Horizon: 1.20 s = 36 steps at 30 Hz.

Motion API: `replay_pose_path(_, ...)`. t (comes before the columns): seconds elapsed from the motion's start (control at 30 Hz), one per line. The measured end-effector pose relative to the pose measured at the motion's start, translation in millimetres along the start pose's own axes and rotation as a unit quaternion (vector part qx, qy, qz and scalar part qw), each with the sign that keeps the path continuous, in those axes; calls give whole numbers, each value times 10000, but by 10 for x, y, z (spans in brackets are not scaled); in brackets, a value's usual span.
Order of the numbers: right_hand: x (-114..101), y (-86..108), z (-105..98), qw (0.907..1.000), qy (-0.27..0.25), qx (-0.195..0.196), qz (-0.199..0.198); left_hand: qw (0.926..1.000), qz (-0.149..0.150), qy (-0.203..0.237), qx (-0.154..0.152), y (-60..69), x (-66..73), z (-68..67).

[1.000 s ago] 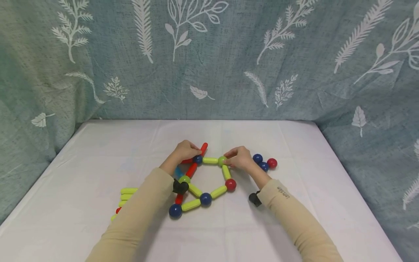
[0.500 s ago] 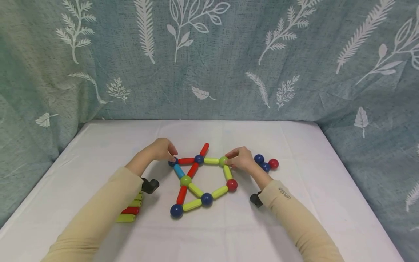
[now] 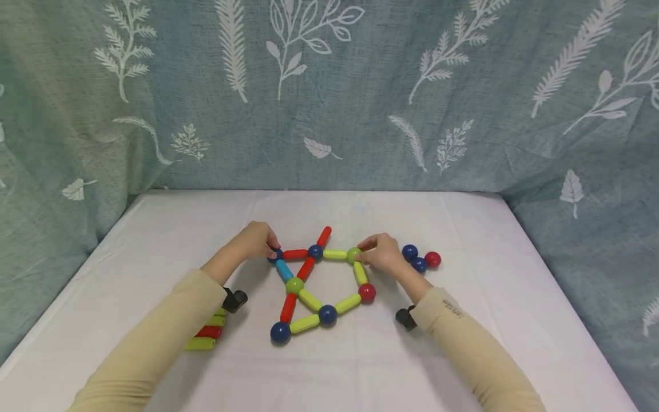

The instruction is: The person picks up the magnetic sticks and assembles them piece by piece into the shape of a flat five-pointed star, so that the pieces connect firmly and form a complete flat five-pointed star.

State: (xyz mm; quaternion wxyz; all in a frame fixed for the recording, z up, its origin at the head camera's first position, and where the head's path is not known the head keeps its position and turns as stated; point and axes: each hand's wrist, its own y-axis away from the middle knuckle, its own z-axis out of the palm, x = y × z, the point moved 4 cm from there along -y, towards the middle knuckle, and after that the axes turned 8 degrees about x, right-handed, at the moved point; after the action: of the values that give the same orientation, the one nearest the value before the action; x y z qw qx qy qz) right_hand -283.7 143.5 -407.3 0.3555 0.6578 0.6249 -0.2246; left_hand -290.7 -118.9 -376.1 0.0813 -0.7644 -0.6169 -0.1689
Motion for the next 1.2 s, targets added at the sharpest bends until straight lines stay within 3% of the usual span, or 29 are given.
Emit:
replay_pose_path(0.3, 94, 307, -46, 9969, 561, -126, -543, 9999, -150, 12, 66, 15, 5, 21)
replay_pose_path(0.6, 105, 563, -26, 9934, 828, -76, -794, 9999, -37, -139, 70, 19, 20, 15)
replay_pose_path(0.9, 48, 479, -61, 9805, 1282, 424, -1428, 9994, 153, -274, -176, 115, -18, -15)
replay_pose_path(1.2, 39, 142, -131, 9828, 1150, 683, -1273, 9965, 713, -222, -381, 509, 99, 110)
